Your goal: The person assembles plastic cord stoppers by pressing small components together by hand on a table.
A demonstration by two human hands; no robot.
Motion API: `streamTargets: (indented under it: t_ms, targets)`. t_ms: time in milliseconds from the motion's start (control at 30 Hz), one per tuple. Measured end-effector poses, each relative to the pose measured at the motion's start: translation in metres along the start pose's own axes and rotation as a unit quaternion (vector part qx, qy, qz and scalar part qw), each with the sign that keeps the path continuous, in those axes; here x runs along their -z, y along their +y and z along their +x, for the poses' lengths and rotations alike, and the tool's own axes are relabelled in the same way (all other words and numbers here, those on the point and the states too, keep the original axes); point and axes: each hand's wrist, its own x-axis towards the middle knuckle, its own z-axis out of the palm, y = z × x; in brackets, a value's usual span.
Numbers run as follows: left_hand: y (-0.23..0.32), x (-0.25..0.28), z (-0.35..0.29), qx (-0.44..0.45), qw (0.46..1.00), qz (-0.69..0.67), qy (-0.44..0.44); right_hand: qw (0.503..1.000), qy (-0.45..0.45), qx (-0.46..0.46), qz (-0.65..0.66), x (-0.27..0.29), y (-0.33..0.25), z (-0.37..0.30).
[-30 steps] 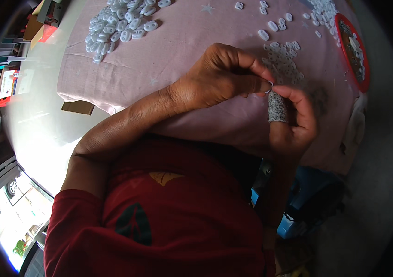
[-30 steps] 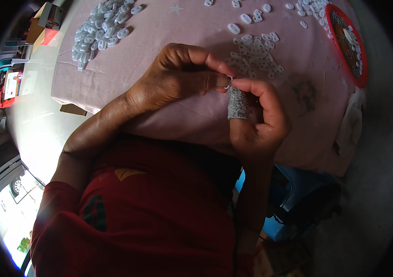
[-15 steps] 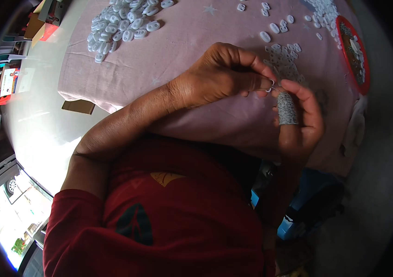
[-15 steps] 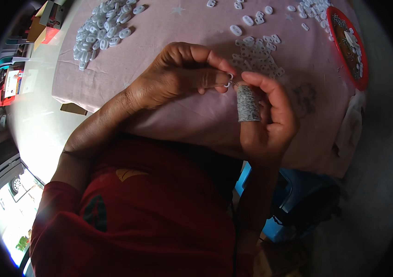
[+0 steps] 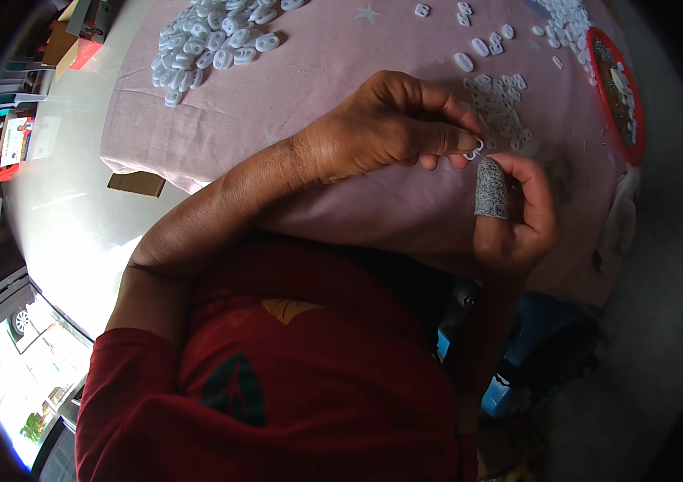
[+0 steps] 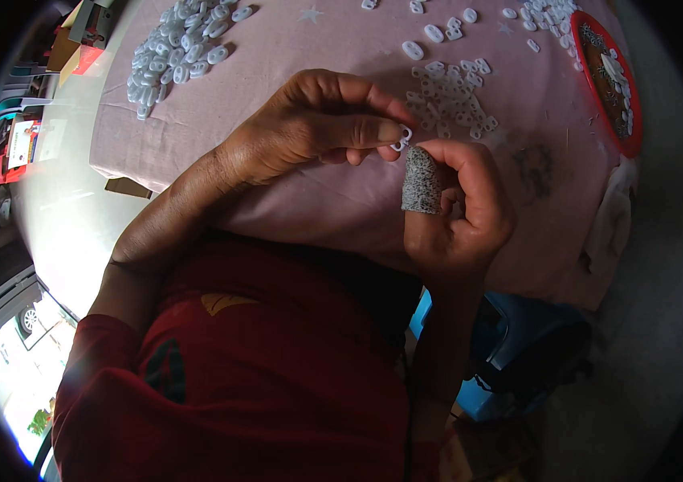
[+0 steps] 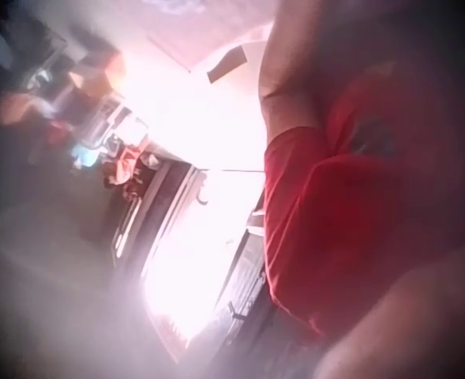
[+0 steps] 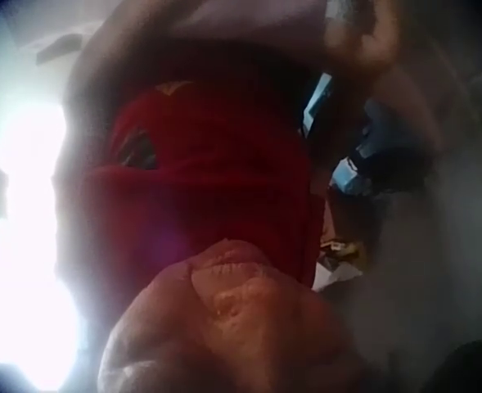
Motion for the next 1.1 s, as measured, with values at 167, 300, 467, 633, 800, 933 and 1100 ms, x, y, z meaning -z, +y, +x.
streamTargets:
  t_ms: [167, 300, 467, 633, 800, 933, 1100]
  targets:
    - [0.003, 0.001, -0.001, 0.027, 0.999, 0.015, -0.009, 0.997, -0.054, -0.002, -0.053, 0.007, -0.005, 0.001]
    - [-0.001, 0.000, -0.001, 0.013, 0.999, 0.035, -0.013, 0.995, -0.071, -0.008, -0.069, 0.008, -0.006, 0.002]
    - [-0.002, 0.001, -0.002, 0.003, 1.000, 0.028, -0.006, 0.996, -0.054, 0.025, -0.066, 0.001, -0.007, 0.001]
    - [0.001, 0.001, -0.005, 0.025, 1.000, -0.001, 0.006, 0.996, -0.039, 0.036, -0.065, -0.006, -0.006, 0.000]
    - [0.000, 0.002, -0.005, 0.030, 0.999, -0.011, 0.027, 0.997, -0.031, 0.035, -0.063, -0.013, -0.001, 0.003]
    - [0.005, 0.008, -0.006, 0.023, 0.998, -0.032, 0.051, 0.997, -0.048, -0.011, 0.055, -0.010, -0.006, 0.020]
    - [0.011, 0.026, -0.009, 0.007, 0.991, -0.072, 0.112, 0.978, -0.185, -0.002, -0.098, 0.001, -0.004, 0.025]
